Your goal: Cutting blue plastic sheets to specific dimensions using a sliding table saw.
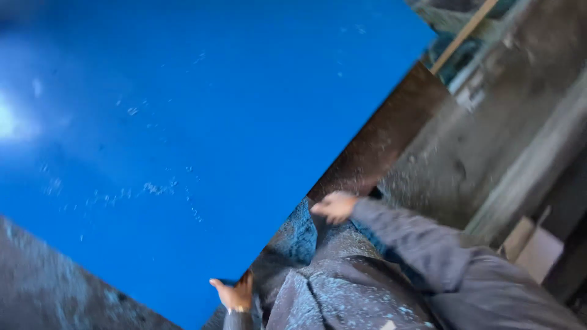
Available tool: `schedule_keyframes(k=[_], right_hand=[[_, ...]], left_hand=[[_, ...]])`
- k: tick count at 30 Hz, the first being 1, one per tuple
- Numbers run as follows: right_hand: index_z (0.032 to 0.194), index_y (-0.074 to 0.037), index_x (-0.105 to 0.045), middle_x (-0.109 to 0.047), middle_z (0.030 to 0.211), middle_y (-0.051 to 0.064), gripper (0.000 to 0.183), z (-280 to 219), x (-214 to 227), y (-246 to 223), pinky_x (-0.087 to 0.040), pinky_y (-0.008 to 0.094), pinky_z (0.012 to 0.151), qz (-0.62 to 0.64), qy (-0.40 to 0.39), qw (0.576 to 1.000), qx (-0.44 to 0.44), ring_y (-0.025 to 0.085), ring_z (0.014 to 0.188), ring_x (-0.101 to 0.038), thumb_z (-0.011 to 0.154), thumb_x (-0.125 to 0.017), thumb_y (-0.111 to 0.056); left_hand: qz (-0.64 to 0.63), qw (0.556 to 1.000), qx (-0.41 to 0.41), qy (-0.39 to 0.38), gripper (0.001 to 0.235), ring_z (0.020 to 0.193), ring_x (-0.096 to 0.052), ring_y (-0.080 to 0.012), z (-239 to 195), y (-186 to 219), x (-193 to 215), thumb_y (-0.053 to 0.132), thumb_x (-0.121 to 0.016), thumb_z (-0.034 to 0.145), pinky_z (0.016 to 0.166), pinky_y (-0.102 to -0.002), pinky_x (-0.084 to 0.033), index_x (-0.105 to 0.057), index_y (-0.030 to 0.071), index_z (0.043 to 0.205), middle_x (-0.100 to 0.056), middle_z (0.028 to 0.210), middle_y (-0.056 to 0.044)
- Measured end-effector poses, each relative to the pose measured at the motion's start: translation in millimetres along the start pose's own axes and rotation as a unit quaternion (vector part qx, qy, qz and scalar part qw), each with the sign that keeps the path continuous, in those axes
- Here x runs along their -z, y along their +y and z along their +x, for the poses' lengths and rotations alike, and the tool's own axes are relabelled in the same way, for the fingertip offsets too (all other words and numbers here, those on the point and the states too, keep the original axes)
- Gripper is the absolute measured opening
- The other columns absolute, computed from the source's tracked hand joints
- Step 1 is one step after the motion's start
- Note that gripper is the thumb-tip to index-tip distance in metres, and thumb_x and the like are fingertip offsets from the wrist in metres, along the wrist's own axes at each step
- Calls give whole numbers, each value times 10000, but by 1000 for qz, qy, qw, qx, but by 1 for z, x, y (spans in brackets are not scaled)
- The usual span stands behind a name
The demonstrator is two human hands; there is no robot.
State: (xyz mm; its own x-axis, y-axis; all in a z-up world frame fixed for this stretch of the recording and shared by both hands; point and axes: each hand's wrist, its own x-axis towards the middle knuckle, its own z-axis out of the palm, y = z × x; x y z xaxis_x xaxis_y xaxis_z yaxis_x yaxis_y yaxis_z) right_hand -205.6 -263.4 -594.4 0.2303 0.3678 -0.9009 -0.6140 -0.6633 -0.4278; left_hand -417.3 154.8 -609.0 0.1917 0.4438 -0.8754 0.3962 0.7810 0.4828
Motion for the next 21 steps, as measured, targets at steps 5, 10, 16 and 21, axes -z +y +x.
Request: schedule_keyframes(k=[5, 10, 16, 21], right_hand=[[1491, 74, -467, -618, 1330, 203, 1027, 107, -227, -10, -625, 482, 875, 197, -51, 978, 36, 284, 1043, -706, 975, -531, -812], [1620, -145, -389, -573, 1507, 70, 1161, 109, -320, -119, -503, 461, 1091, 751, 9, 640, 162, 242, 1290, -604, 734, -639, -854], [1609, -104, -384, -493, 1489, 62, 1128, 147, -358, -120, -456, 436, 1003, 669, 240, 703, 16, 247, 1269, -521, 842, -580, -906], [1568, -99, -456, -484, 1395, 265, 1083, 126, -347, -135, -367, 591, 923, 671, 232, 704, 25, 455, 1232, -465, 806, -521, -865]], left_hand=[[119, 973, 191, -57, 1056, 1222, -555, -414, 44, 40, 98, 879, -395, 952, 1056, -532, -434, -401, -28, 1493, -581, 1381, -255], [538, 817, 201, -52, 705, 1103, -693, -489, 122, 180, 178, 628, -444, 974, 907, -646, -549, -522, 55, 1378, -622, 1368, -308], [554, 813, -174, -37, 580, 861, -706, -308, 175, 336, 128, 528, -524, 1067, 696, -547, -587, -537, 9, 1324, -743, 1023, -112], [470, 815, -338, 23, 741, 916, -680, -315, 142, 366, 49, 659, -619, 1054, 722, -551, -550, -647, -34, 1314, -709, 1151, -138]])
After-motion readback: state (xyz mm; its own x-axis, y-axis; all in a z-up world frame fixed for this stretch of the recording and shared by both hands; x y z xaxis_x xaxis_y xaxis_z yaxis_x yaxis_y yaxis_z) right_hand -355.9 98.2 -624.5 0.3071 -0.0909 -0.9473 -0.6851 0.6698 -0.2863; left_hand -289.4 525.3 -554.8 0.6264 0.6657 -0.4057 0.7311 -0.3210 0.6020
